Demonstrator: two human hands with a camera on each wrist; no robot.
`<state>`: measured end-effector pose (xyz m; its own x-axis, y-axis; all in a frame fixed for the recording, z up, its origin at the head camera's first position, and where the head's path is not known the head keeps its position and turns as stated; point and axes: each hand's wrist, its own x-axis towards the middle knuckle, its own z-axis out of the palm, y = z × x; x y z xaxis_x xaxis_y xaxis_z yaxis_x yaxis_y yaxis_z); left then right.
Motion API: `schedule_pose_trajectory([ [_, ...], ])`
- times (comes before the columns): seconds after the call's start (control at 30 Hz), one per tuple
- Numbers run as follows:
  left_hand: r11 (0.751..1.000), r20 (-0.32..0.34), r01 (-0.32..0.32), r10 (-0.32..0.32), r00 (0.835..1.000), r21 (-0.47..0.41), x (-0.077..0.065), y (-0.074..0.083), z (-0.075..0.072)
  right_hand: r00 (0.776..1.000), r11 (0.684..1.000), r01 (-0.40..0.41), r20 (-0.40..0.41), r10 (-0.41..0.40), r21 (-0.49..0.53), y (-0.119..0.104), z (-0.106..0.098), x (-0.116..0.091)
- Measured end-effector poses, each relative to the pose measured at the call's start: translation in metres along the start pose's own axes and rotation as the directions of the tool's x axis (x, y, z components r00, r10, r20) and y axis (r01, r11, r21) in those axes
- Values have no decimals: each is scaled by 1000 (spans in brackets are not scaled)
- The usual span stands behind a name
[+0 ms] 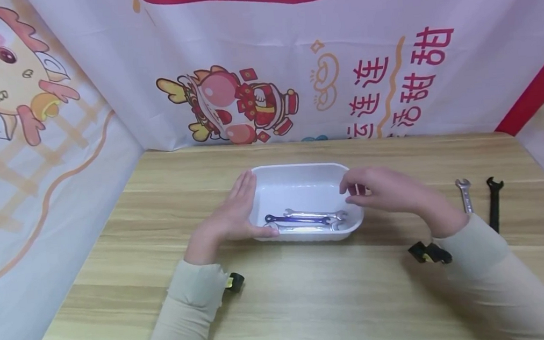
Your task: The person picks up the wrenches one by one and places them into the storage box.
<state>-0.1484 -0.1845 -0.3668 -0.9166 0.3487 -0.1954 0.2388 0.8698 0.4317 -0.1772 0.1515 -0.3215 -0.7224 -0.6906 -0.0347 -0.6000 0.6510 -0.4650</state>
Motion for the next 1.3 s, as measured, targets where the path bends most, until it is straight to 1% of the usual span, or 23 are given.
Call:
schedule_pose_trajectory([
  [0.27, 1000, 9, 1, -1, 1000, 4, 0, 0, 0, 998, 999, -46, -42, 45, -13, 5, -10, -19],
  [0.53, 1000, 8, -3, 3, 1000, 14, 1, -1, -1, 995, 996, -75, -73, 72, -48, 13, -18, -38],
  [0.7, 1000, 10, 2, -2, 1000, 6, 1, -1, 0, 992, 992, -107, -79, 102, -69, 23, -23, -52],
  [0.8, 1000, 9, 5, -5, 1000, 2, 1, -1, 0, 990, 991, -112, -92, 105, -75, 29, -25, -60],
  [1.03, 1000, -6, 5, -5, 1000, 7, 1, -1, -2, 984, 985, -145, -117, 135, -88, 40, -31, -74],
  [1.3, 1000, -11, 0, 0, 1000, 12, -1, 0, 1, 977, 982, -159, -162, 140, -107, 62, -31, -91],
])
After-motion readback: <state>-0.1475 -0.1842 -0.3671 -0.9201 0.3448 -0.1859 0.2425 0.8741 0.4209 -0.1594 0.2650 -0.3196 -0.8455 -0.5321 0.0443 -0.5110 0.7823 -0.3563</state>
